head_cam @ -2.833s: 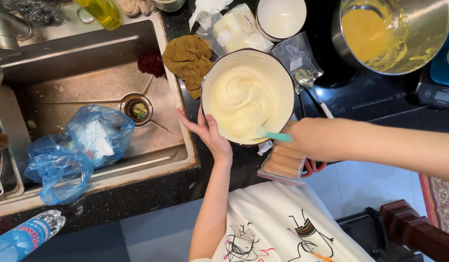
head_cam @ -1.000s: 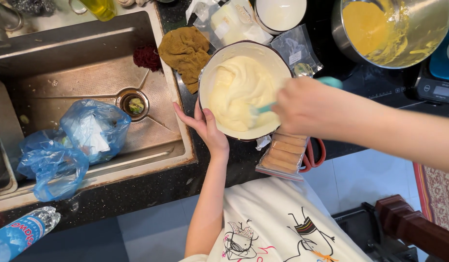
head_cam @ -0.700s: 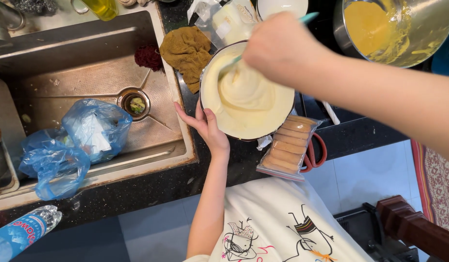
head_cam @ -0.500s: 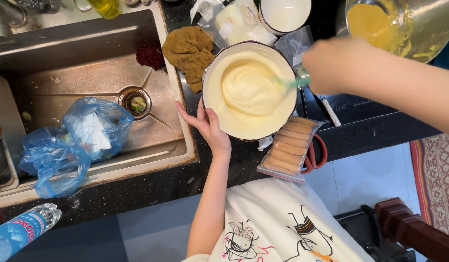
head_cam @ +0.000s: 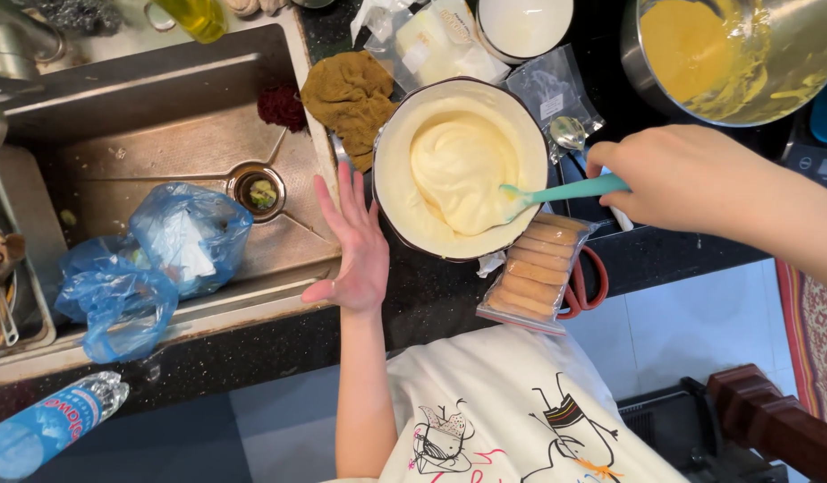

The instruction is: The recorder mixes baking ingredients in a bowl using a spatula and a whisk while weighing them on a scale.

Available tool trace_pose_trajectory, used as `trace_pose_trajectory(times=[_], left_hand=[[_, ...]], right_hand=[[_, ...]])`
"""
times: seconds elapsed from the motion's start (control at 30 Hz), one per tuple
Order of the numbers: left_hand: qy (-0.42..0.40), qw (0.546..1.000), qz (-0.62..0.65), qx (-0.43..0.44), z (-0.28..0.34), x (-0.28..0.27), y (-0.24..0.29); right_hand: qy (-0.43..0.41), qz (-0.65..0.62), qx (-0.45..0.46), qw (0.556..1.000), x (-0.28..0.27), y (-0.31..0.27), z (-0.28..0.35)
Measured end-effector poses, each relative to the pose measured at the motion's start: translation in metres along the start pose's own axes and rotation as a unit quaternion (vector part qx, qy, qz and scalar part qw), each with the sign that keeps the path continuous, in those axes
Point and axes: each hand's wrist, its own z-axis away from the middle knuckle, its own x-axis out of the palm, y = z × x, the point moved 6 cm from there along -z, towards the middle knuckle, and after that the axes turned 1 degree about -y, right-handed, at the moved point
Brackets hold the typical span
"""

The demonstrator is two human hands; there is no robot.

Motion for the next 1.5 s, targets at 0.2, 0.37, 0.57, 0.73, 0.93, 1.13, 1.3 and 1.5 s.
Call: trace_pose_trajectory(times=[0.2,0.37,0.57,0.73,0.93,1.13,1.3,1.5], left_hand=[[0.021,0.989,-0.145,0.027,0.004,-0.008,0.007],[-0.05,0.842,-0.524,0.12,0.037,0.015,0.027],[-0.213,0.778,-0.589,0.049,0.055,0.077,-0.036],[-0.216,0.727,-0.646,0.08,0.055,0.078,-0.076],[-0.164,0.739,-0.639,0.135,0.064,0.074,-0.093],[-0.052,0.749,-0.643,0.15,0.078,0.048,-0.071],[0.026,0.687,-0.721,0.089,0.084,0.023,-0.064],[0.051,0.65,-0.758,0.008,0.089,0.004,-0.044]], right_hand=[[0.062,0.039,-0.037,0.997,-0.015,-0.017,0.01],[0.067,0.043,-0.041,0.996,-0.01,-0.014,0.011],[0.082,0.05,-0.044,0.994,0.001,-0.017,0.014],[0.109,0.049,-0.056,0.991,0.01,-0.016,0.019],[0.114,0.066,-0.072,0.989,0.015,-0.02,0.022],[0.119,0.053,-0.084,0.988,0.015,-0.017,0.021],[0.18,0.117,-0.164,0.963,0.006,-0.021,0.027],[0.136,0.184,-0.226,0.947,-0.016,-0.049,0.022]])
